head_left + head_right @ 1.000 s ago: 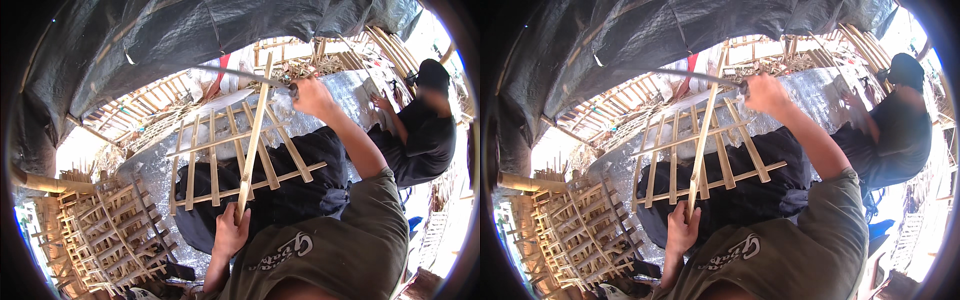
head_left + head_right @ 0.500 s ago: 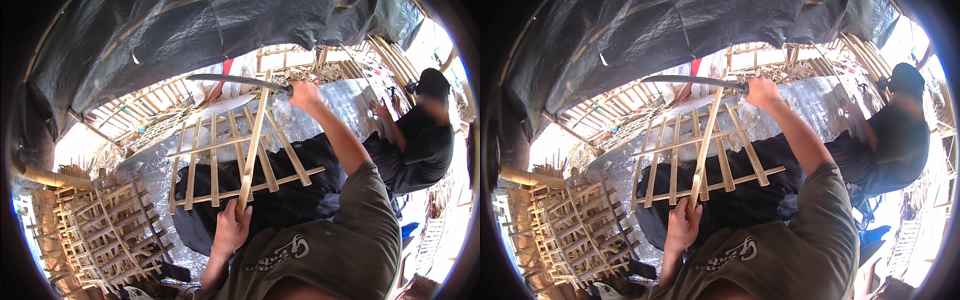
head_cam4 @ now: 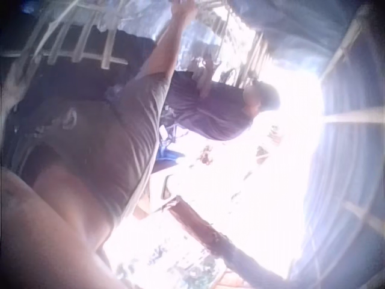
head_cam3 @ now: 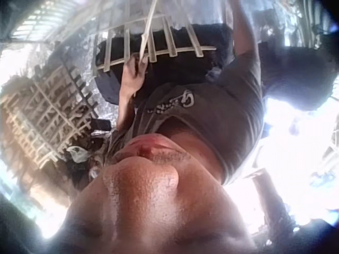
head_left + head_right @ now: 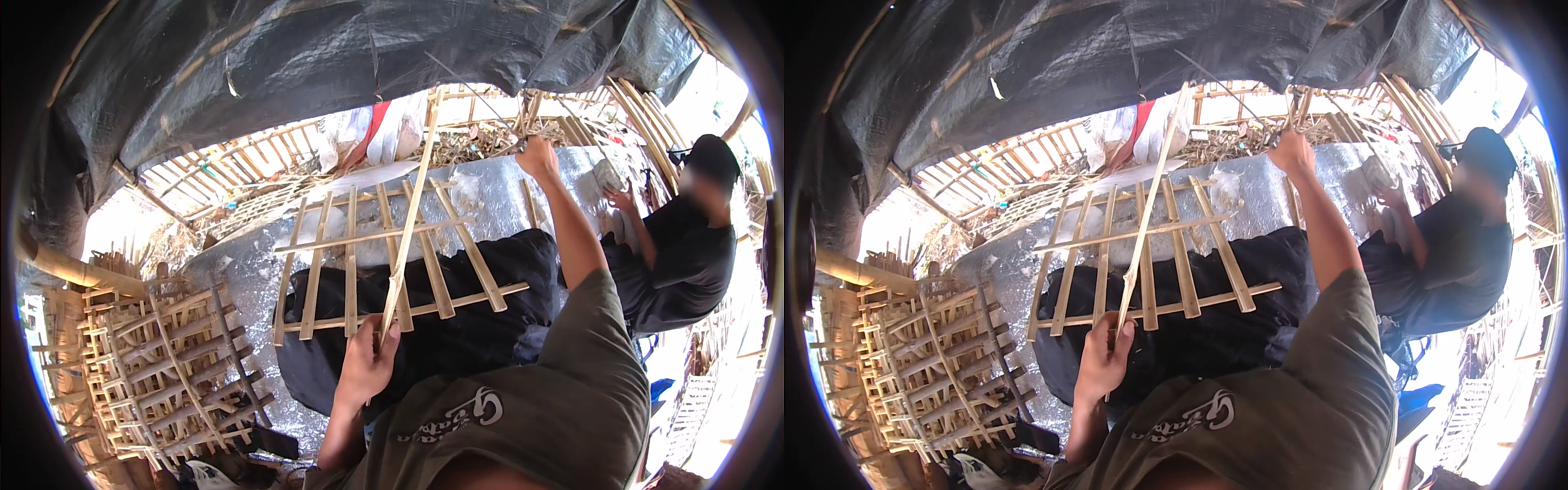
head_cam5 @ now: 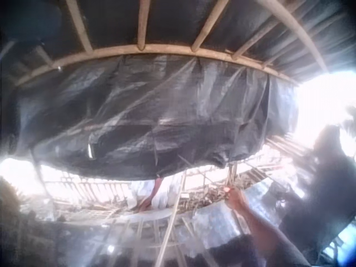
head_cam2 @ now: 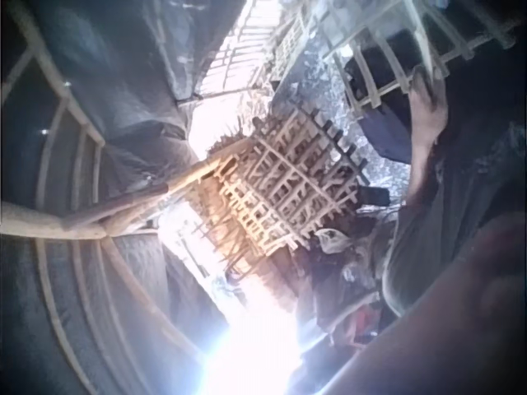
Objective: The person uses a machete to trim and shape a thin wooden slat, then fits it into a partially assembled wooden lattice frame. The person repeatedly adjusts the slat's position to align it with the existing structure.
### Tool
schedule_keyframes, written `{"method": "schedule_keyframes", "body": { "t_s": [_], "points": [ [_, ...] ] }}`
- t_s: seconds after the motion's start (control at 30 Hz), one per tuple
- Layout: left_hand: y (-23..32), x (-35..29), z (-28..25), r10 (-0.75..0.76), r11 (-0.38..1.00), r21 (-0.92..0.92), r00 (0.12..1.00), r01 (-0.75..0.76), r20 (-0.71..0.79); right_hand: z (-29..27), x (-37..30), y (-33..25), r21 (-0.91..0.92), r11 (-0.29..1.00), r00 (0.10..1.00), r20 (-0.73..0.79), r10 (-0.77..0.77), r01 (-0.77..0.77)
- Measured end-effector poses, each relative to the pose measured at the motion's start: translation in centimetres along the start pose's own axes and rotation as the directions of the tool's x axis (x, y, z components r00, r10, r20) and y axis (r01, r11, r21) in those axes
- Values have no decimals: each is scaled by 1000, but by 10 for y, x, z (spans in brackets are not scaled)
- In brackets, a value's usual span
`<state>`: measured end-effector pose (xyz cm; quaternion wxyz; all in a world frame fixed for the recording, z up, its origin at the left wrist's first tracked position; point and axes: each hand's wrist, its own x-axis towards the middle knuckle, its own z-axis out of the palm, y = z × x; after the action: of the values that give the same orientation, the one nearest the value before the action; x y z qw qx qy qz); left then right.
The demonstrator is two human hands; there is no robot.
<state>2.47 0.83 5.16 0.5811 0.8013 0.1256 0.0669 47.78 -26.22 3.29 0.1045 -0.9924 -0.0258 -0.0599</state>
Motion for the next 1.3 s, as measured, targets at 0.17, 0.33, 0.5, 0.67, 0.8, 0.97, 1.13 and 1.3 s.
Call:
{"method": "schedule_keyframes", "body": {
  "t_s": [0.17,0.33,0.5,0.67,0.8,0.97,1.13,1.3],
  "points": [
    [7,9,3,64,995,82,997,-61,-36,-14,-27,-6,219,971,992,-100,-80,101],
    [-1,5,10,46,985,171,997,-36,-56,-41,-86,-48,392,880,959,-199,-204,268],
    [-7,1,20,245,904,381,965,-193,-94,-53,-121,-75,175,912,928,-107,-356,370],
    [-13,-6,15,259,856,488,959,-173,-114,-60,-117,-81,28,924,922,-83,-377,381],
    [-18,-15,11,240,872,455,968,-184,-68,-58,-81,-60,-10,968,959,-130,-251,252],
    [-15,-13,14,202,873,463,977,-152,-60,-58,-90,-54,-41,975,976,-8,-220,219],
    [-11,-7,16,258,862,470,962,-189,-86,-64,-121,-79,-66,921,922,-37,-386,383],
    [4,-14,12,107,955,281,994,-94,-30,-63,-76,-49,-36,961,958,-82,-276,274]
  ]
}}
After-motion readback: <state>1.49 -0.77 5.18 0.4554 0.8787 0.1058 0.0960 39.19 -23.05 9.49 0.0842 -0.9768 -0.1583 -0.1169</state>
